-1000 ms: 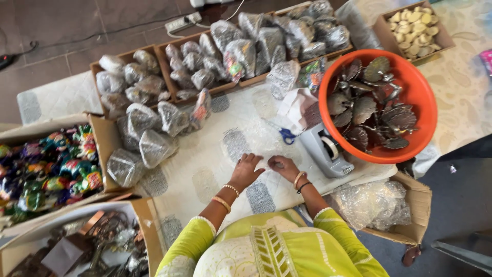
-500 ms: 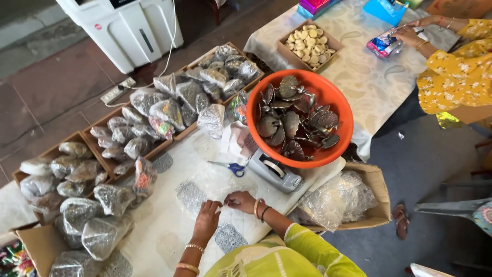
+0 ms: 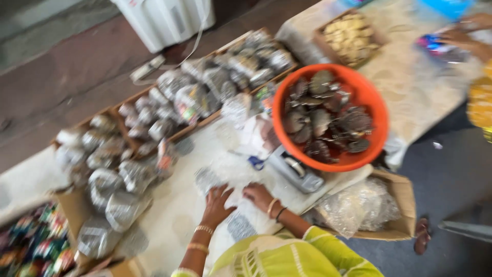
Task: The person wraps leaf-shaped decorative metal ornaments in bubble wrap at a work table, folding the plastic around each item and securing it, then sets wrapped pieces aside. A tape dispenser and scissors sit on the table, and boxes of unwrapped ornaments and other colorful figurines surround the work area.
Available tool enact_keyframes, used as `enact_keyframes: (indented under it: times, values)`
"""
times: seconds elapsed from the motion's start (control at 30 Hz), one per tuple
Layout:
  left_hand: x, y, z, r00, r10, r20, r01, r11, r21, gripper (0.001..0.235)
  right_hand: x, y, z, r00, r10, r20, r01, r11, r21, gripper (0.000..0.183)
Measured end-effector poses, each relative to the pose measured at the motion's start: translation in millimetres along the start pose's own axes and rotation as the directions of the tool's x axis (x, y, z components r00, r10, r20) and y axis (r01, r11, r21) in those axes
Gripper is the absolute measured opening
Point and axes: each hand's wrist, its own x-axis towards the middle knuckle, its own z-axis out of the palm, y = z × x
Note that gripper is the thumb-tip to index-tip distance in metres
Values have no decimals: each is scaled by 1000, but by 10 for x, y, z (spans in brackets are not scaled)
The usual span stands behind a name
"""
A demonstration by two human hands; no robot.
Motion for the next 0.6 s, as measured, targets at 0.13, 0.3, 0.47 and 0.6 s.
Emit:
enact_keyframes:
  times: [0.13, 0.3, 0.47, 0.6]
  values:
    - [-13, -44, 64, 999, -40, -22, 40, 999, -16, 70, -52, 86, 16, 999, 12, 43, -20, 983, 185, 8]
    - [2, 101, 4, 981, -77, -176, 44, 981, -189, 44, -39, -2, -71, 967, 221, 130, -254, 897, 362, 15]
    - [31, 129, 15, 970, -98, -221, 53, 978, -200, 20, 94, -322, -282, 973, 172, 156, -211, 934, 289, 21]
    - [48, 141, -31, 970, -82, -228, 19, 964, -266, 12, 130, -390, -266, 970, 172, 172, -199, 967, 159, 20]
